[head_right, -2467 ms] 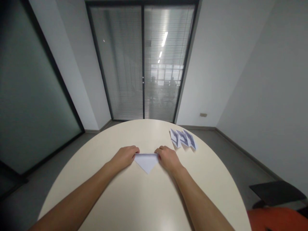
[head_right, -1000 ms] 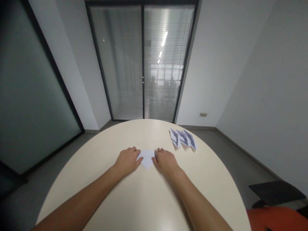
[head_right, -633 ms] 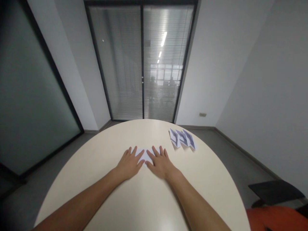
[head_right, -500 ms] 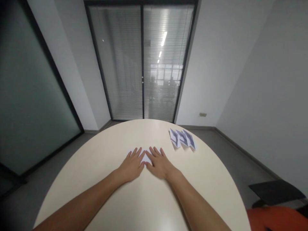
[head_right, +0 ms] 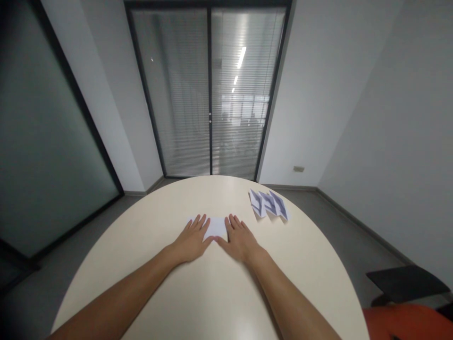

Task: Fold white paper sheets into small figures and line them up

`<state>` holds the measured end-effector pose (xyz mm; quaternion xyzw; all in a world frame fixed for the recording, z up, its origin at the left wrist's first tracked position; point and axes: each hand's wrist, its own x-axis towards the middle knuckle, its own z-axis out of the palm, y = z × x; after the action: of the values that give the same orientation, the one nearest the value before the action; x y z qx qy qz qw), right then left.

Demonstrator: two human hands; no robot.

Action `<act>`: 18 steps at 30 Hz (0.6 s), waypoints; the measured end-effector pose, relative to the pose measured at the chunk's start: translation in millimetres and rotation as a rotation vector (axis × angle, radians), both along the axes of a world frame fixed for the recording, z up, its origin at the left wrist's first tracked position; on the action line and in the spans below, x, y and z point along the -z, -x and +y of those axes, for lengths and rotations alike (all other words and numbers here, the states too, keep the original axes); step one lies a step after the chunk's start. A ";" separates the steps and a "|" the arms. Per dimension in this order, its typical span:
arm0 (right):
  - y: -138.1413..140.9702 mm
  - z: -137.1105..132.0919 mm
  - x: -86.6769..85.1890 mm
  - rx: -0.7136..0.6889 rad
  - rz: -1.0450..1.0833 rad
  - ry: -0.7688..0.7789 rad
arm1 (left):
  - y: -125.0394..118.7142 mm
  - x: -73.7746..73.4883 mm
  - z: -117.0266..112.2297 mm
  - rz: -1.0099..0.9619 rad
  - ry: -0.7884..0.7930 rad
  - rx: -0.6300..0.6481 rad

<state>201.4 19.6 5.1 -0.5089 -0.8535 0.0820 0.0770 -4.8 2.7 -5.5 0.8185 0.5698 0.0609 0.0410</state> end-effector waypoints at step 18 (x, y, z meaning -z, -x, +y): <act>-2.3 -6.5 -27.2 -0.274 0.187 0.023 | 18.1 -5.1 17.0 -0.017 -0.109 -0.017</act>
<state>203.7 13.2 32.4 -0.3787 -0.9029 0.1488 0.1384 -22.8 19.7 -0.4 0.8142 0.5721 0.0988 0.0007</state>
